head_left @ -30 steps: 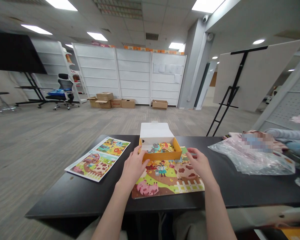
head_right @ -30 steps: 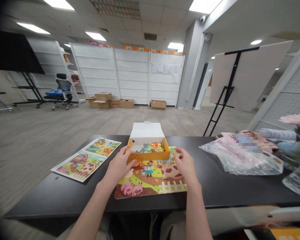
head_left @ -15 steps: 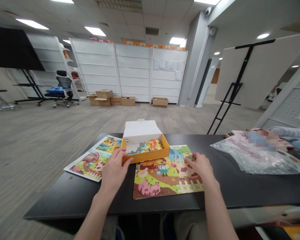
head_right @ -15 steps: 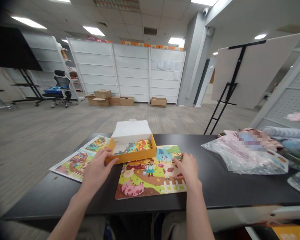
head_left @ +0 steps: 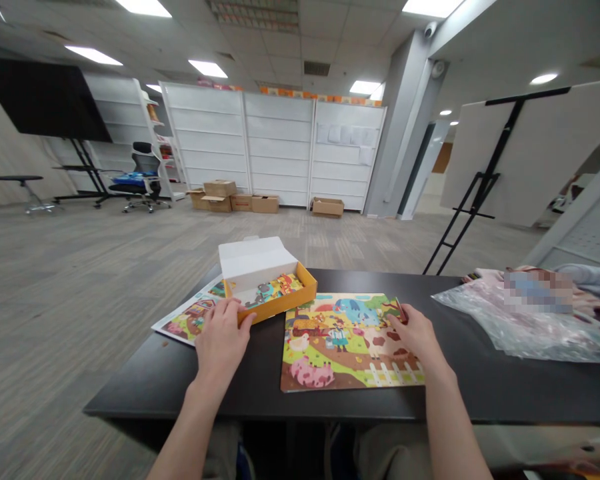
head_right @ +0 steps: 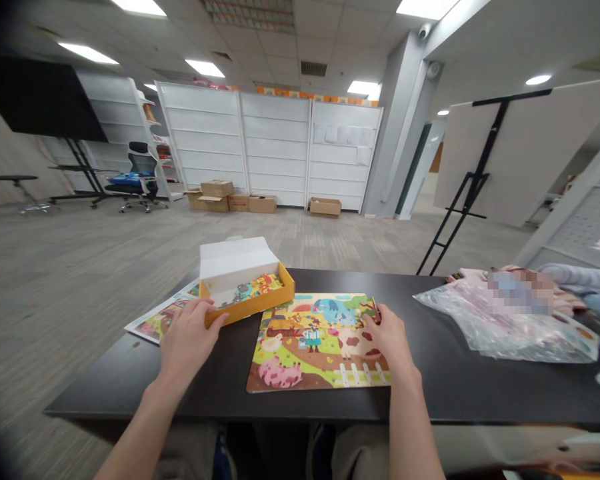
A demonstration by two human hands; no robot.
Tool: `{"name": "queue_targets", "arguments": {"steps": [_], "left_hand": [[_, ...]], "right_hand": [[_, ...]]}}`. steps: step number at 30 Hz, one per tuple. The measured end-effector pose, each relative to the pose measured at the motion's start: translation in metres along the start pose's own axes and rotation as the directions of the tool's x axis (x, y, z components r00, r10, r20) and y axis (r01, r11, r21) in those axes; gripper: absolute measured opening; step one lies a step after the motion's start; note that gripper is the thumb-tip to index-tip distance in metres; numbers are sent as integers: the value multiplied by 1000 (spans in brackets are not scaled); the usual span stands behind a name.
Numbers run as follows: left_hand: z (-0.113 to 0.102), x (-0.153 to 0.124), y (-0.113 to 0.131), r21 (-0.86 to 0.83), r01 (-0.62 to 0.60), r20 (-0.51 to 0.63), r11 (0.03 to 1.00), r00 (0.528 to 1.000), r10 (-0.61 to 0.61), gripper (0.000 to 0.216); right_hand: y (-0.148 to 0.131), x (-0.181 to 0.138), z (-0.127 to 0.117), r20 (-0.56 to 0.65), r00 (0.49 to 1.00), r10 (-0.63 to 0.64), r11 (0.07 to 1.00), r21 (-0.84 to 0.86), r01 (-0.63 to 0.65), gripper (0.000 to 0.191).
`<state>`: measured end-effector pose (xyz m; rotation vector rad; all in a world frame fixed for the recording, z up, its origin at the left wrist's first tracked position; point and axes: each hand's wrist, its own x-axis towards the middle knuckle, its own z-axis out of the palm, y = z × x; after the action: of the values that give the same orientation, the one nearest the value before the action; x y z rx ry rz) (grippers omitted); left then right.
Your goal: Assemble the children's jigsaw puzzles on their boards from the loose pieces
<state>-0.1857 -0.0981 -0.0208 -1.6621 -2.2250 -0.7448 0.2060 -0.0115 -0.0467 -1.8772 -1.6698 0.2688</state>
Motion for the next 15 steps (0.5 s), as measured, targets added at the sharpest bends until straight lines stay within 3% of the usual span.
{"name": "queue_targets", "arguments": {"steps": [4,7,9,12,15], "left_hand": [[2,-3,-4,-30,2,36,1000,999,-1,15],[5,-6,-4,-67,-29,36,997,999,32,12],[7,-7,-1,-91,-72,25,993,997,74,10],[7,-8,7,-127,-133,9,983,991,135,5],[6,-8,18,-172,-175,4,970,984,178,2]], "right_hand": [[-5,-3,-9,-183,983,20,997,70,-7,43],[-18,-4,-13,-276,958,84,971,237,-17,57],[-34,-5,-12,-225,973,55,921,388,38,49],[-66,-10,-3,-115,989,-96,811,567,145,34],[-101,-16,13,-6,978,-207,763,625,166,34]]}}
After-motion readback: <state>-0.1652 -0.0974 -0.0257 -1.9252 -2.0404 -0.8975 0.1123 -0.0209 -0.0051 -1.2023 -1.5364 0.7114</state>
